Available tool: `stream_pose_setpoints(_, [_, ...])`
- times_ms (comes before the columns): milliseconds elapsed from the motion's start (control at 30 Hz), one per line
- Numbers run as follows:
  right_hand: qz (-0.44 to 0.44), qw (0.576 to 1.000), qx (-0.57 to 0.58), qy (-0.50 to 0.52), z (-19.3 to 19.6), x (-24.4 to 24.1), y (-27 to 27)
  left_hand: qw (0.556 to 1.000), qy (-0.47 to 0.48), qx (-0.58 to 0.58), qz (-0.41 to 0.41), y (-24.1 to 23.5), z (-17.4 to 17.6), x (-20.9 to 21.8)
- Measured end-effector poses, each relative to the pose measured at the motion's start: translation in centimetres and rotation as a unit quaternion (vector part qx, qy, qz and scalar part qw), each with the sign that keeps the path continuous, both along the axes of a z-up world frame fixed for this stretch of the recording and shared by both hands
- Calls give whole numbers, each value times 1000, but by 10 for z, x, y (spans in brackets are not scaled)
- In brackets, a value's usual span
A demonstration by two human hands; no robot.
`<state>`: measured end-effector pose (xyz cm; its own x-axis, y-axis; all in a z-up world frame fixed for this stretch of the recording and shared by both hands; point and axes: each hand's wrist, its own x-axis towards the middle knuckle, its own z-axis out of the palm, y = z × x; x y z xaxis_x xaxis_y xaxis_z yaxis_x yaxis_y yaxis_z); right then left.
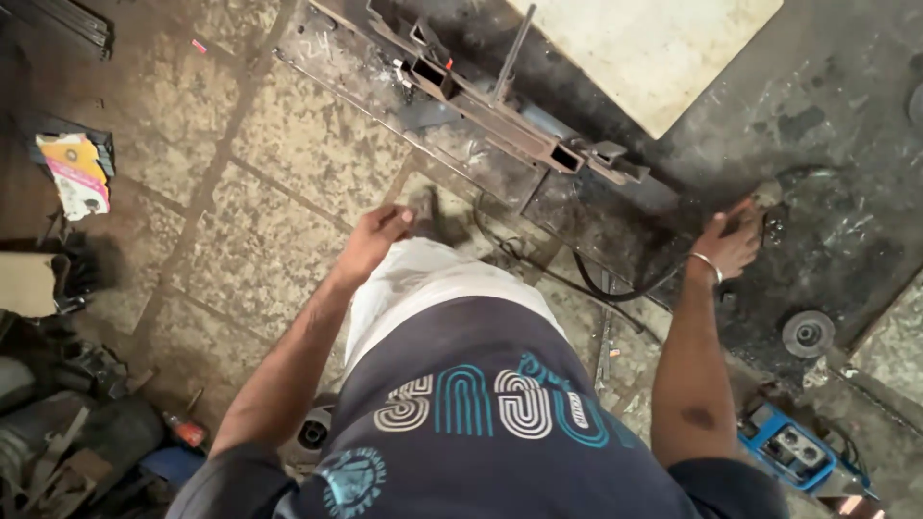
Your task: The person welds metal bars and frame components on a workbench, producing sparks, then chips and brushes the welds with a chipping hammer and wire brush. They position metal rods and a rectangular frame on the bench between welds and resume welding the joints.
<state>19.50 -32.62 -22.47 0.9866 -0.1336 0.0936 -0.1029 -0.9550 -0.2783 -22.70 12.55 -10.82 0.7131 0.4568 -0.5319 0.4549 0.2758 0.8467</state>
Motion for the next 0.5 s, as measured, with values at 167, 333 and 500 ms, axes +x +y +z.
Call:
stream_pose_setpoints(167, [75, 925, 360, -92, 74, -2, 36, 987, -67, 145, 11, 95, 59, 71])
stream_pose_setpoints(333, [91, 883, 459, 33, 227, -57, 202, 961, -116, 252, -8, 193, 116, 154])
stream_pose_setpoints(500, [375, 860, 283, 198, 268, -87, 379, 861, -195, 410, -231, 246, 108, 231])
